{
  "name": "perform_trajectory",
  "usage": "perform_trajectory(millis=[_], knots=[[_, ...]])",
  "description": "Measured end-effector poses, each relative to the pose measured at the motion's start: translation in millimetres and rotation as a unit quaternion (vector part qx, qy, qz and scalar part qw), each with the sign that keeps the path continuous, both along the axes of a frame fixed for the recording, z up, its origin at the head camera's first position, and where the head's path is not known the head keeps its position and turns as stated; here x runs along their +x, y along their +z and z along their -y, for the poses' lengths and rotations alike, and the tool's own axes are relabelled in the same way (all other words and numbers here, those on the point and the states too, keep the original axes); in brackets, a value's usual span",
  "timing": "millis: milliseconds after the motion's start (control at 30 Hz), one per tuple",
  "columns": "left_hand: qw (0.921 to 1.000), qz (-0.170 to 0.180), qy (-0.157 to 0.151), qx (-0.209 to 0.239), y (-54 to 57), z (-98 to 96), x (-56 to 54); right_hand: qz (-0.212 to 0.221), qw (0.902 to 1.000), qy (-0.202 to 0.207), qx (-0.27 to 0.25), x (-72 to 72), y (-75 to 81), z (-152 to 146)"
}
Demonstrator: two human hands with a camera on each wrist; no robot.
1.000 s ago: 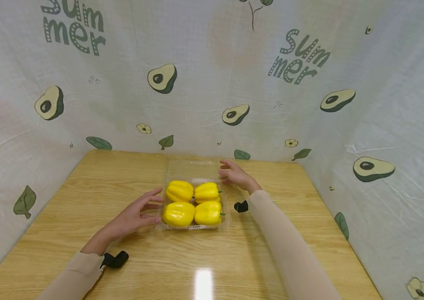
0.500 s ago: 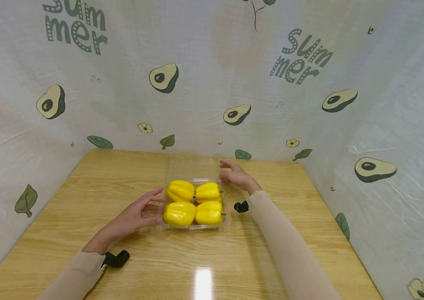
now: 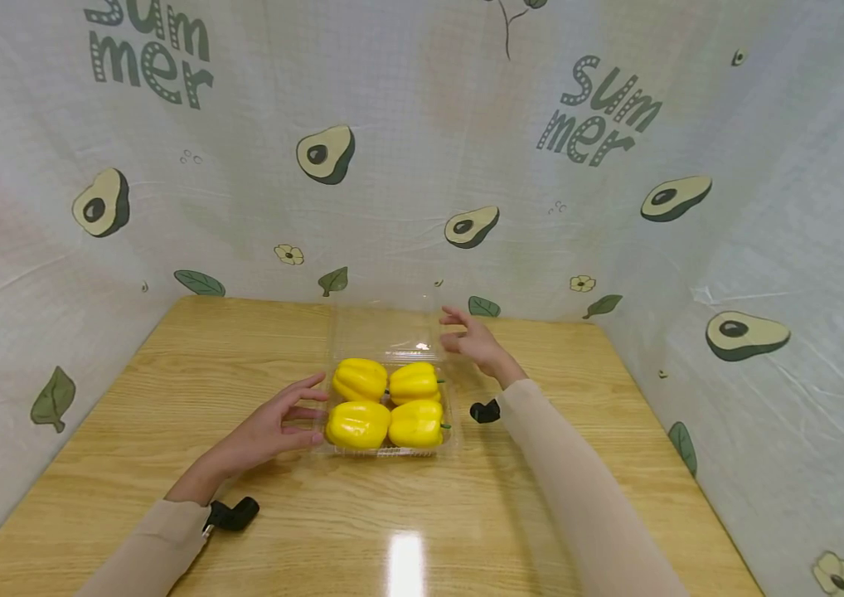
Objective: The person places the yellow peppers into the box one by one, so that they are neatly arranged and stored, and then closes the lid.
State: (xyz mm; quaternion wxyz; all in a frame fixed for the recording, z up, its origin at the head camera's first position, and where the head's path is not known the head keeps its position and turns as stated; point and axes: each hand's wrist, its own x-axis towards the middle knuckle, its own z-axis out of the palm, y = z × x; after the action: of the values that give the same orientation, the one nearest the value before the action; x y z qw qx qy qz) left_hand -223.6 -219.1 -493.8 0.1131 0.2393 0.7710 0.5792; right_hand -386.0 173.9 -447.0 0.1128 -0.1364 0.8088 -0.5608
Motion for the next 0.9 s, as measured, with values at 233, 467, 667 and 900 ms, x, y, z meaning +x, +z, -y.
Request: perform_trajectory(millis=[233,467,667,900], knots=[[1.0,0.002,0.001,0.004,0.0,0.8,0.4,-0.017,0.9993,-0.022,-0.023,-0.5,5.5,0],[1.0,0.0,0.002,0.0,-0.4,0.3,0.3,-0.031,0.999,-0.027,-0.019,5.3,15.7,-1],[1.0,0.0,0.002,0.001,-0.6,0.5,0.1,-0.034,0.9991,-0.02,-0.012,10.8,21.3,-4],[1.0,-0.001,0.0,-0.002,-1.0,0.4,-1.3,-0.044,0.999,-0.007,-0.001,17.5,29.4,-9]])
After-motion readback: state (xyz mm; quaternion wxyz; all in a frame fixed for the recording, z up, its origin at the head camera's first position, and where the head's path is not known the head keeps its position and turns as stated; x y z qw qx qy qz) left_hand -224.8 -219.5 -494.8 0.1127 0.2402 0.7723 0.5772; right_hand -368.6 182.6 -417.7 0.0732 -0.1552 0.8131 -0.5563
